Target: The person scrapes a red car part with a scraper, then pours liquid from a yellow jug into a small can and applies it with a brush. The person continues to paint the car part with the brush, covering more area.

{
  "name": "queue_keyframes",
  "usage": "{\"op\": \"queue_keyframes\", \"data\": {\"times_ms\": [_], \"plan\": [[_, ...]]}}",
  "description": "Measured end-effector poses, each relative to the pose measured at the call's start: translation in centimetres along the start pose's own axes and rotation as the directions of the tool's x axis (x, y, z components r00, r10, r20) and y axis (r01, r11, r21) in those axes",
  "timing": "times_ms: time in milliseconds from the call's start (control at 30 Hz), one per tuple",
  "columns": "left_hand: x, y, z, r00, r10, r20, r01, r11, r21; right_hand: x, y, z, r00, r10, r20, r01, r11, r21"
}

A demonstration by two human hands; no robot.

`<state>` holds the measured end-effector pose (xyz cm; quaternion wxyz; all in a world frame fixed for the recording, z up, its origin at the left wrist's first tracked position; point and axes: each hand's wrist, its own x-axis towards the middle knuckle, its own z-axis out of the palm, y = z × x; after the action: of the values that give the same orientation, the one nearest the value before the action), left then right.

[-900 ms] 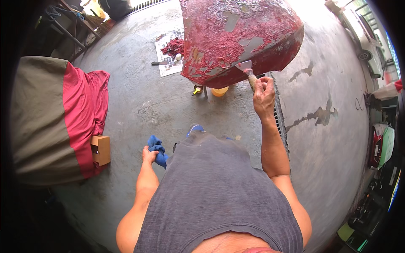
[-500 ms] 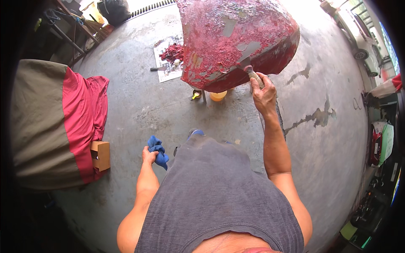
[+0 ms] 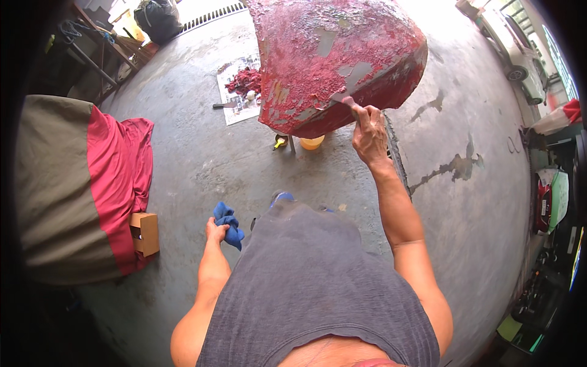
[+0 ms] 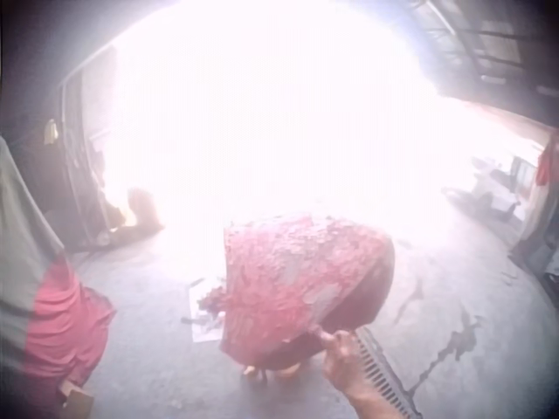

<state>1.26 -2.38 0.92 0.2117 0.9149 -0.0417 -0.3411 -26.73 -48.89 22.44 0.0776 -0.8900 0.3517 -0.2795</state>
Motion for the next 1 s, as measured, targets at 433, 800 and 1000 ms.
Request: {"op": "queue_keyframes", "data": {"times_ms": [433, 800, 1000], "plan": [[1.9, -1.0, 0.0, 0.998, -0.033, 0.061, 0.027, 0.996, 0.089, -2.0, 1.4, -3.4, 0.968, 0.250, -0.006, -0.234, 0.915, 0.327], [4.1, 5.0, 0.0, 0.992, 0.113, 0.064, -0.109, 0.992, -0.063, -0.4, 2.6, 2.7, 0.690, 0.545, 0.477, -0.547, -0.039, 0.836], [5.0, 3.4, -0.3, 0.991, 0.057, 0.121, -0.062, 0.997, 0.036, -2.0, 3.5, -0.3, 0.677, 0.553, 0.487, -0.588, 0.007, 0.809]]}}
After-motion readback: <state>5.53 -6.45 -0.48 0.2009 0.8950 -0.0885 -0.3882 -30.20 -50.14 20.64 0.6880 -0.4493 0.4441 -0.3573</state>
